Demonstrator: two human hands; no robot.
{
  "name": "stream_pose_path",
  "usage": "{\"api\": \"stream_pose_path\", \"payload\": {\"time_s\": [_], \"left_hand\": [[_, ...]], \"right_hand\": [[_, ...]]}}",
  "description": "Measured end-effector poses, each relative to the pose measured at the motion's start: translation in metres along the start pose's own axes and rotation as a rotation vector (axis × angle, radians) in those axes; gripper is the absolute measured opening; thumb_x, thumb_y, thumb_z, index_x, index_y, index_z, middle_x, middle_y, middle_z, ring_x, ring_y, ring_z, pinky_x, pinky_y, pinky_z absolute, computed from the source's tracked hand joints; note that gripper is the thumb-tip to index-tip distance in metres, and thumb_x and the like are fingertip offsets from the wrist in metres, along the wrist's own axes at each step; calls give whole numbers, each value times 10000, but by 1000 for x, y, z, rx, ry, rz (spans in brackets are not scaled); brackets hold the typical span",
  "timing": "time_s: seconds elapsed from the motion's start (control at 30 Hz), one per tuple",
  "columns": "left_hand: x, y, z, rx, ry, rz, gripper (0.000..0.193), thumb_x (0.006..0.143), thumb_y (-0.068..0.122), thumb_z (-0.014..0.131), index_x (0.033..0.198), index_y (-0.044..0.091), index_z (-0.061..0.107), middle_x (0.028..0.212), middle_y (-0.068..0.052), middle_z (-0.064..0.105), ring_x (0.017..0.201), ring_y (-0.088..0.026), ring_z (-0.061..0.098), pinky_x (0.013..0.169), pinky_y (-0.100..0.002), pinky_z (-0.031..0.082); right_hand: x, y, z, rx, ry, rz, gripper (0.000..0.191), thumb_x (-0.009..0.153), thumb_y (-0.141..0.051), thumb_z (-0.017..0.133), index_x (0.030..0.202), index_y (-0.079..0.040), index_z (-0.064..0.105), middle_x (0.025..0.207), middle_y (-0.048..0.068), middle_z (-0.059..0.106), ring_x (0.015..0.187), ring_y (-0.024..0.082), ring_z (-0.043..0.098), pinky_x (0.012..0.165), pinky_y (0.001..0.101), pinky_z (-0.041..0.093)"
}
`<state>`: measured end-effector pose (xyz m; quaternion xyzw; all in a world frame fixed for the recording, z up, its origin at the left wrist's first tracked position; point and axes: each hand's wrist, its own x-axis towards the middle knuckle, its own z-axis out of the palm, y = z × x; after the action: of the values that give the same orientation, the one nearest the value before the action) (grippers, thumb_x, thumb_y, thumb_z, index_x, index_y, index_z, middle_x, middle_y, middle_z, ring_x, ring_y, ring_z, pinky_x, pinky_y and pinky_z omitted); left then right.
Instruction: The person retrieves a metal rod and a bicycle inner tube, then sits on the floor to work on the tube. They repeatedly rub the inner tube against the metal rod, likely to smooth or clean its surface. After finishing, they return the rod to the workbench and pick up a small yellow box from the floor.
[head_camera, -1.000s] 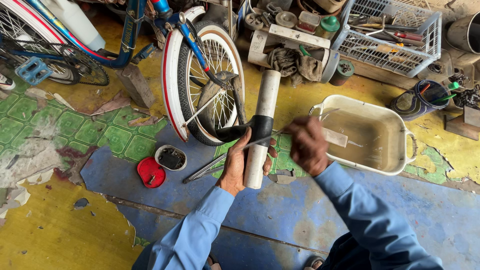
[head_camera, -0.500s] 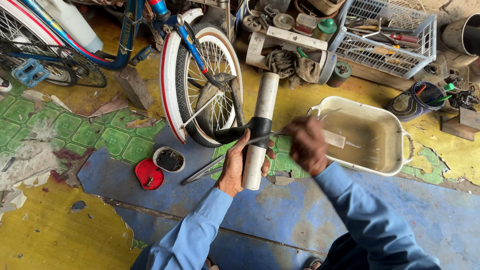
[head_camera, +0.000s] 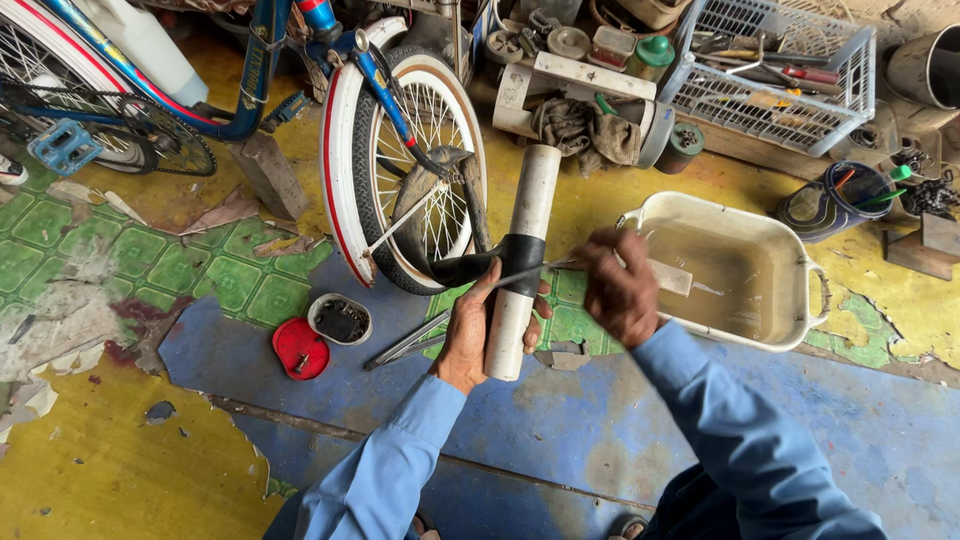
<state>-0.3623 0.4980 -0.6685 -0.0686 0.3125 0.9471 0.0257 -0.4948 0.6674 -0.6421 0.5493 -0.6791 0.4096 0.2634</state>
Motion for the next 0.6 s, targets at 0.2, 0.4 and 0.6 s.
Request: {"api": "stream_pose_path", "payload": {"time_s": [0.2,0.4,0.6], "left_hand": [[0,-1,-1,8,-5,16,692,1040,608,422,1145,-39,642,834,-163,695,547,-194,636,468,-321,529],[0,-1,0,0,-23,21,692,1048,607,439,1152,-45,648,844,-162,695,563,-198,644,476,-323,524],[6,-2,-7,-43,29,-10,678,1013,609,477,1123,-33,663,820,-146,702,544,-194,648,461,-320,523]], "right_hand": [[4,-4,-2,-57,-12,46,329,809,135,591,1086,-8,693,1108,171,614,971,322,613,754,413,516],[5,-5,4,-76,5,47,357,819,166,583,1090,-46,683,1093,150,620,981,310,631,796,410,528],[-12,10,5,-15,-37,-3,407,748,151,593,1088,-54,681,1116,158,602,1009,335,614,821,436,514]]}}
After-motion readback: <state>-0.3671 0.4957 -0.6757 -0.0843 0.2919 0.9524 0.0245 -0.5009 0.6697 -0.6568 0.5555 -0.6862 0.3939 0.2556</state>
